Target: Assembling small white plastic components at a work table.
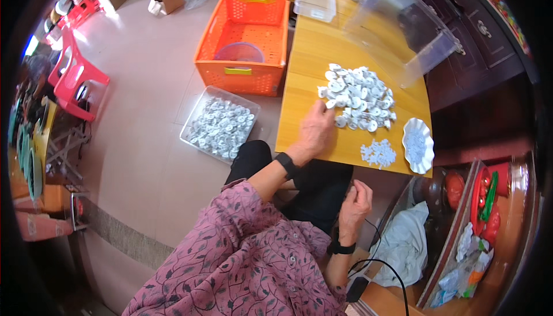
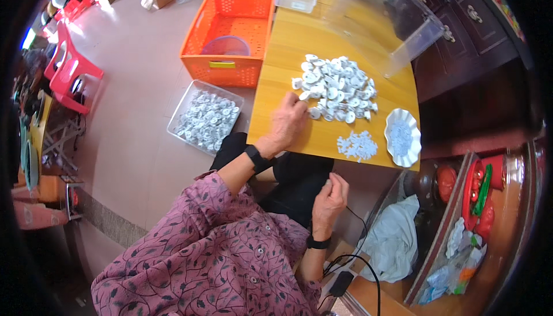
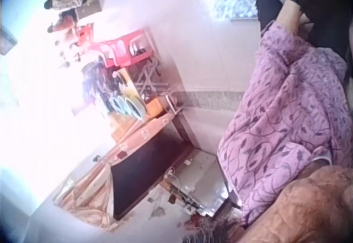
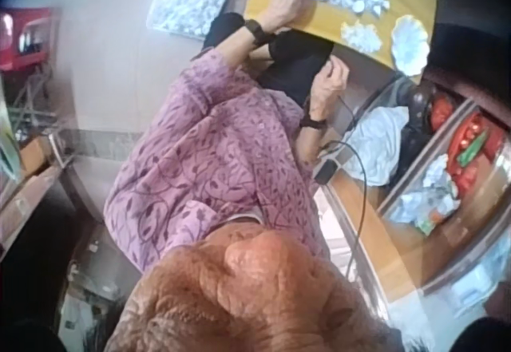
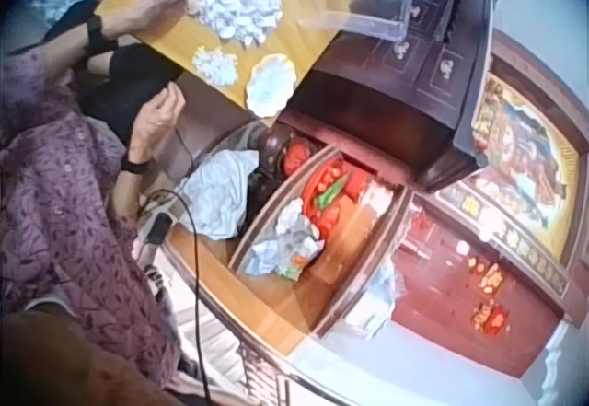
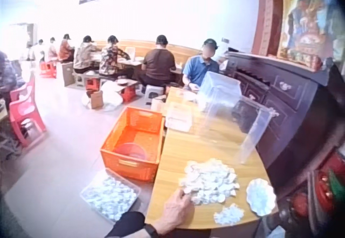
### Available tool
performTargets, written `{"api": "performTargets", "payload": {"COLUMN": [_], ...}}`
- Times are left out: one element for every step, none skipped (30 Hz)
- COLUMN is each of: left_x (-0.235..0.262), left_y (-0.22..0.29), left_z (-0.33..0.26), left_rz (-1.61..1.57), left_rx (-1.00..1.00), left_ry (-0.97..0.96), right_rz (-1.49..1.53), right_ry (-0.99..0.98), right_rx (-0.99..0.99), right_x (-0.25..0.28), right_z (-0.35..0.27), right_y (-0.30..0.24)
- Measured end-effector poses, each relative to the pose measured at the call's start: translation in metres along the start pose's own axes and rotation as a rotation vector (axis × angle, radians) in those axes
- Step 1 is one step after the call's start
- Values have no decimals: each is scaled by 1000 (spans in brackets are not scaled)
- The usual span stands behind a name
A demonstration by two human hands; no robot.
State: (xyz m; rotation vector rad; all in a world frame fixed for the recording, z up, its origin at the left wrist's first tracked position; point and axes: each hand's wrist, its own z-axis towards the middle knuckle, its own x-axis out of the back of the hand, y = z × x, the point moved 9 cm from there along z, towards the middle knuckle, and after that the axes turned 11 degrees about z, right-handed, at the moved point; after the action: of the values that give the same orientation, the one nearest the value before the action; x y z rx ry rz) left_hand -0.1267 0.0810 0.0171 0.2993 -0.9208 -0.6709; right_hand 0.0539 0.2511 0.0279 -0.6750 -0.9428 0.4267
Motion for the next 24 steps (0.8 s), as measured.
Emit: {"api": "performTargets", "payload": {"left_x": [-1,1,3,8,11,13,13,13,12,11,11,11,11,11,9,7,9,7,8,9,9,10,12,14], "left_y": [-3,-6,-6,-4,-3,-3,-1,4,7,8,9,11,14,16,15,13,13,13,15,15,14,15,16,16], "left_z": [-3,-3,-4,-2,0,1,2,3,3,3,4,5,5,5,5,4,4,2,2,0,-2,-4,-7,-10], "left_rz": [21,41,15,1,-30,-60,-59,-73,-94,-113,-124,-72,-20,-29,-2,27,2,0,-38,-75,-74,-116,-158,-156], "left_rx": [9,18,11,1,21,42,42,31,48,68,61,23,-14,-19,4,26,23,20,7,-5,-7,-8,-9,-10], "left_ry": [-16,-29,-26,-26,-17,-8,-13,-14,-31,-50,-53,-54,-55,-57,-85,-113,-68,-69,-43,-17,-17,-15,-12,-13], "right_rz": [7,14,23,24,32,41,31,51,72,63,75,86,83,76,86,97,92,91,45,-1,-41,-39,-78,-116], "right_ry": [-12,-21,-25,-32,-32,-32,-17,-23,-30,-20,-25,-31,-30,-23,-11,0,21,24,35,45,44,46,49,52], "right_rx": [1,5,10,25,20,16,14,-1,-16,-19,-9,1,13,11,18,26,33,32,68,104,146,145,171,195], "right_x": [-3,-6,-8,-10,-10,-10,-9,-10,-11,-12,-14,-16,-16,-14,-12,-10,-8,-6,-4,-2,-2,-2,-3,-4], "right_z": [0,0,0,1,1,1,0,-1,-2,-4,-4,-4,-4,-2,1,4,9,14,19,24,29,33,37,40], "right_y": [-2,-5,-7,-10,-10,-10,-11,-10,-9,-9,-10,-11,-12,-11,-11,-11,-9,-5,-6,-6,-8,-6,-7,-8]}}
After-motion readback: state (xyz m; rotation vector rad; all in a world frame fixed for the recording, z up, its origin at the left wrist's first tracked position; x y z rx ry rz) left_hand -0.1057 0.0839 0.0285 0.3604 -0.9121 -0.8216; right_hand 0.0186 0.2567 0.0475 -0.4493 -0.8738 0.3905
